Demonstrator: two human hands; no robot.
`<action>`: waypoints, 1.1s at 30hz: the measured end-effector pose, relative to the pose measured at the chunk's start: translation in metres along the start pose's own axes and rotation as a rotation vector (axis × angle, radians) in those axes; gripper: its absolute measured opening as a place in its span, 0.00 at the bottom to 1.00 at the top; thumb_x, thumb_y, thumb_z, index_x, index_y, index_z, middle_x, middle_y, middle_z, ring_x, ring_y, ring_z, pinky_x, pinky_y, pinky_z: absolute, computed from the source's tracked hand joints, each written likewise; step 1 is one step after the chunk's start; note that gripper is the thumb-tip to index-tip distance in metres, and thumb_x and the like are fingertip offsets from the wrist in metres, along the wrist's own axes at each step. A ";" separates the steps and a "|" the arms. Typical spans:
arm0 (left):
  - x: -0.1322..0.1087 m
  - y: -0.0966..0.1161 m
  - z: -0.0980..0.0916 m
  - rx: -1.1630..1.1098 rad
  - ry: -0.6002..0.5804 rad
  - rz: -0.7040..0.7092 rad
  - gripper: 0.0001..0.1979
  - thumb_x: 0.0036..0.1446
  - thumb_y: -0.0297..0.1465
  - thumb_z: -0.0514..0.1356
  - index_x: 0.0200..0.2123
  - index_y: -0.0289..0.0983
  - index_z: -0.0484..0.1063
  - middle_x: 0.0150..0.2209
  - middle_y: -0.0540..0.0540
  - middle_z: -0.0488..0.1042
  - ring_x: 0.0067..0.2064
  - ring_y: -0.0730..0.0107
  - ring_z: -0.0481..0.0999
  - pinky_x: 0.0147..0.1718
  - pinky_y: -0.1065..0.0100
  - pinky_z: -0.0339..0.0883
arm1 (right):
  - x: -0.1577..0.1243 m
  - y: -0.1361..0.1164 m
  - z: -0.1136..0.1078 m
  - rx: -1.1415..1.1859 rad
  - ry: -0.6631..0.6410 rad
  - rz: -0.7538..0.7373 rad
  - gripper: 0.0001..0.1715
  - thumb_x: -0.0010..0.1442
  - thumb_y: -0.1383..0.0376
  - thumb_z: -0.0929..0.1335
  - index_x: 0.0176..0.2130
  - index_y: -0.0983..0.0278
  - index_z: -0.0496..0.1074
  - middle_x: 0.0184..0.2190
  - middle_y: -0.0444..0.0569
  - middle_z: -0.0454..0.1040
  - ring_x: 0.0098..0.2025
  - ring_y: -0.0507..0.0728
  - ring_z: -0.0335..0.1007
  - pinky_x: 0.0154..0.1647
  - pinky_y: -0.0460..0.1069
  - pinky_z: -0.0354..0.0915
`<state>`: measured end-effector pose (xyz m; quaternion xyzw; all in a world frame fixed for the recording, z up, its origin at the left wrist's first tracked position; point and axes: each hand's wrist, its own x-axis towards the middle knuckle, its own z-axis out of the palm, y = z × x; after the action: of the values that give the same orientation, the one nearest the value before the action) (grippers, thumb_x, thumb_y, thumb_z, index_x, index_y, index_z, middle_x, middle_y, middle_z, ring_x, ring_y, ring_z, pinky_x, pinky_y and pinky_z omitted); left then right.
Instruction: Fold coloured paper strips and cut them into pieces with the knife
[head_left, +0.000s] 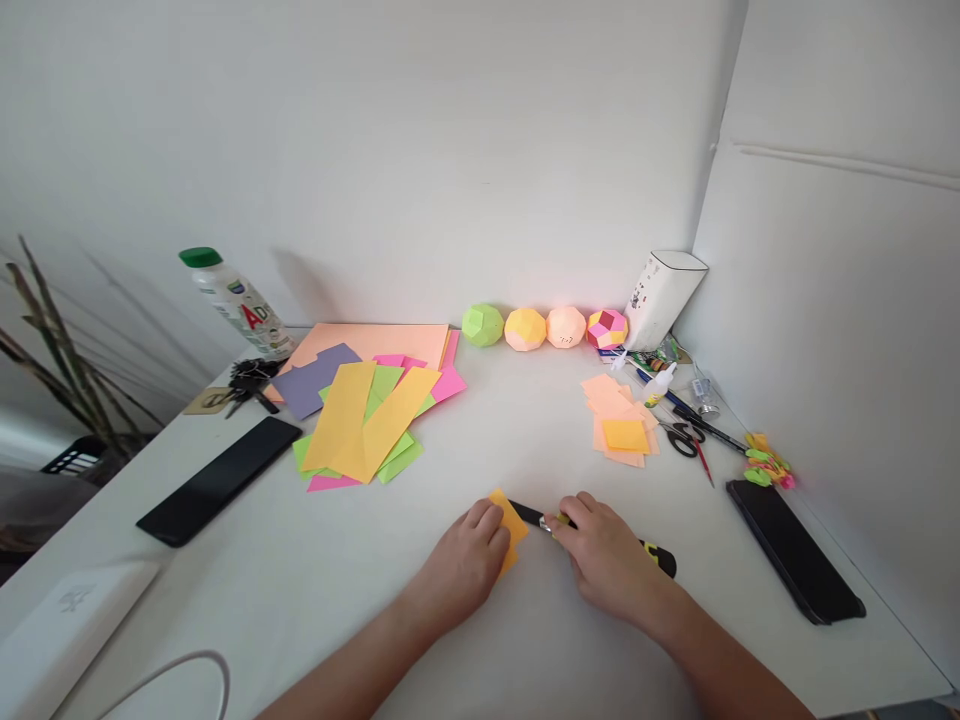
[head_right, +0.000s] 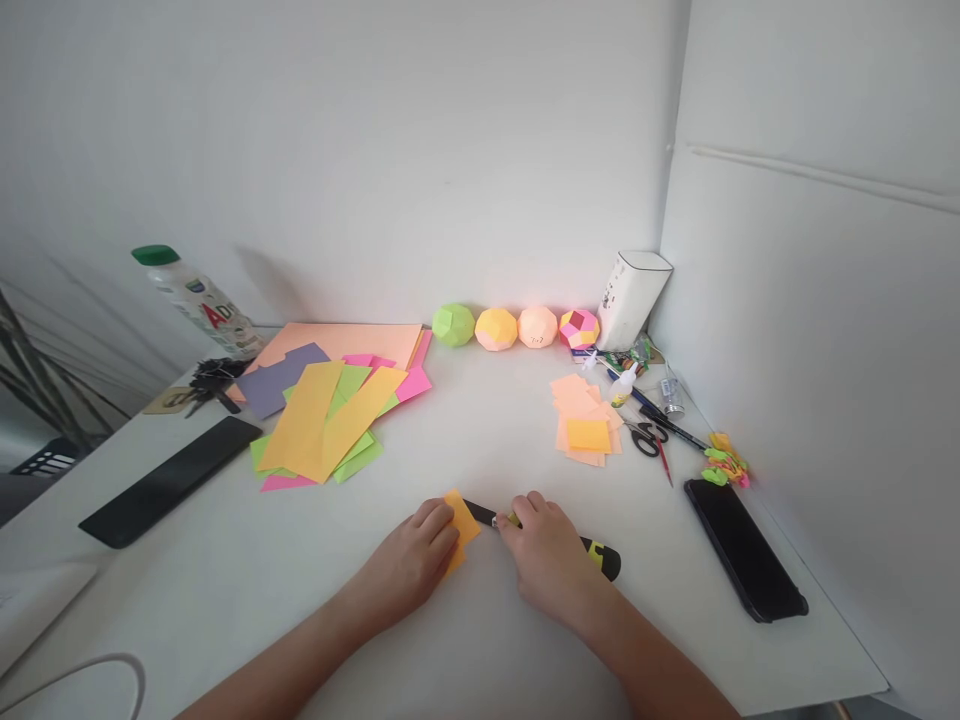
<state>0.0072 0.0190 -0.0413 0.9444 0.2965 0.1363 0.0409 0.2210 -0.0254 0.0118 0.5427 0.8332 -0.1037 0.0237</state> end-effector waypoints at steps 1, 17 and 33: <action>0.000 0.000 0.000 0.003 -0.002 0.000 0.13 0.53 0.14 0.47 0.25 0.37 0.59 0.29 0.46 0.60 0.33 0.64 0.61 0.26 0.66 0.63 | 0.000 0.000 0.000 0.000 0.001 -0.001 0.32 0.50 0.80 0.62 0.55 0.69 0.68 0.42 0.56 0.69 0.42 0.60 0.62 0.39 0.53 0.65; 0.002 0.005 -0.007 0.138 0.046 0.045 0.12 0.50 0.14 0.51 0.23 0.36 0.60 0.25 0.48 0.58 0.29 0.66 0.59 0.28 0.66 0.59 | 0.007 0.001 0.001 0.002 0.047 -0.003 0.32 0.51 0.81 0.63 0.54 0.69 0.68 0.40 0.55 0.69 0.41 0.60 0.62 0.39 0.53 0.65; 0.002 -0.010 -0.012 -0.237 0.201 -0.055 0.12 0.60 0.20 0.46 0.29 0.37 0.64 0.32 0.45 0.66 0.34 0.66 0.64 0.33 0.65 0.65 | -0.007 0.039 0.001 -0.035 0.152 0.025 0.36 0.47 0.85 0.59 0.53 0.64 0.70 0.43 0.54 0.69 0.43 0.60 0.62 0.42 0.55 0.66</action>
<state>-0.0002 0.0288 -0.0313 0.9060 0.3068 0.2631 0.1257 0.2590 -0.0166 0.0058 0.5588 0.8274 -0.0473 -0.0288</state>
